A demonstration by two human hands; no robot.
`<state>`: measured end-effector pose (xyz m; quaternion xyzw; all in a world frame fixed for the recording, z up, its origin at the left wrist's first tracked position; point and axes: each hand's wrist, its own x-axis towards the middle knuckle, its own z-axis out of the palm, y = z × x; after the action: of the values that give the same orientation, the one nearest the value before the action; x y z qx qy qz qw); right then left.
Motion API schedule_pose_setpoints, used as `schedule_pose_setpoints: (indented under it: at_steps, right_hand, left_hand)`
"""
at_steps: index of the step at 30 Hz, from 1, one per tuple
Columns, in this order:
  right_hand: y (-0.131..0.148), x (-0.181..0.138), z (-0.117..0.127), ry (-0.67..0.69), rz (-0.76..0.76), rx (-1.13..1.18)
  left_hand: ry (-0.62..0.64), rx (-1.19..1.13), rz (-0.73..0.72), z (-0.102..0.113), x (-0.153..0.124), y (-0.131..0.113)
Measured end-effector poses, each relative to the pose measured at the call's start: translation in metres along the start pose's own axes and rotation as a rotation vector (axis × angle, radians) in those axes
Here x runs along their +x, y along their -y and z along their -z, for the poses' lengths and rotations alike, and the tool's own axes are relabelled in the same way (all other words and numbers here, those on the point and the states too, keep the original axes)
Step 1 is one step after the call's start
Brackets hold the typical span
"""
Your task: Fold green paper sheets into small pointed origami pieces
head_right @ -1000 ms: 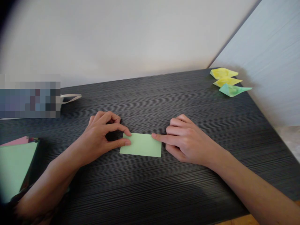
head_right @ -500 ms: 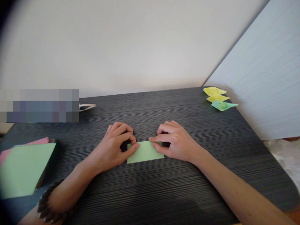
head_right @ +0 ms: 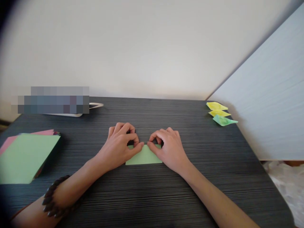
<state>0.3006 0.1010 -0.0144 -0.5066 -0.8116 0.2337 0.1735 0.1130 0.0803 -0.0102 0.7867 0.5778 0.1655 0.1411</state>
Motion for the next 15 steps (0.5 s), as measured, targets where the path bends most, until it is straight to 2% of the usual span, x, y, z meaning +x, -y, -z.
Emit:
schedule_pose_setpoints:
  at_steps: [15]
  right_hand:
    - [-0.013, -0.002, 0.016, 0.094, 0.025, 0.173]
  left_hand:
    - [0.1, 0.007, -0.059, 0.01, -0.002, 0.01]
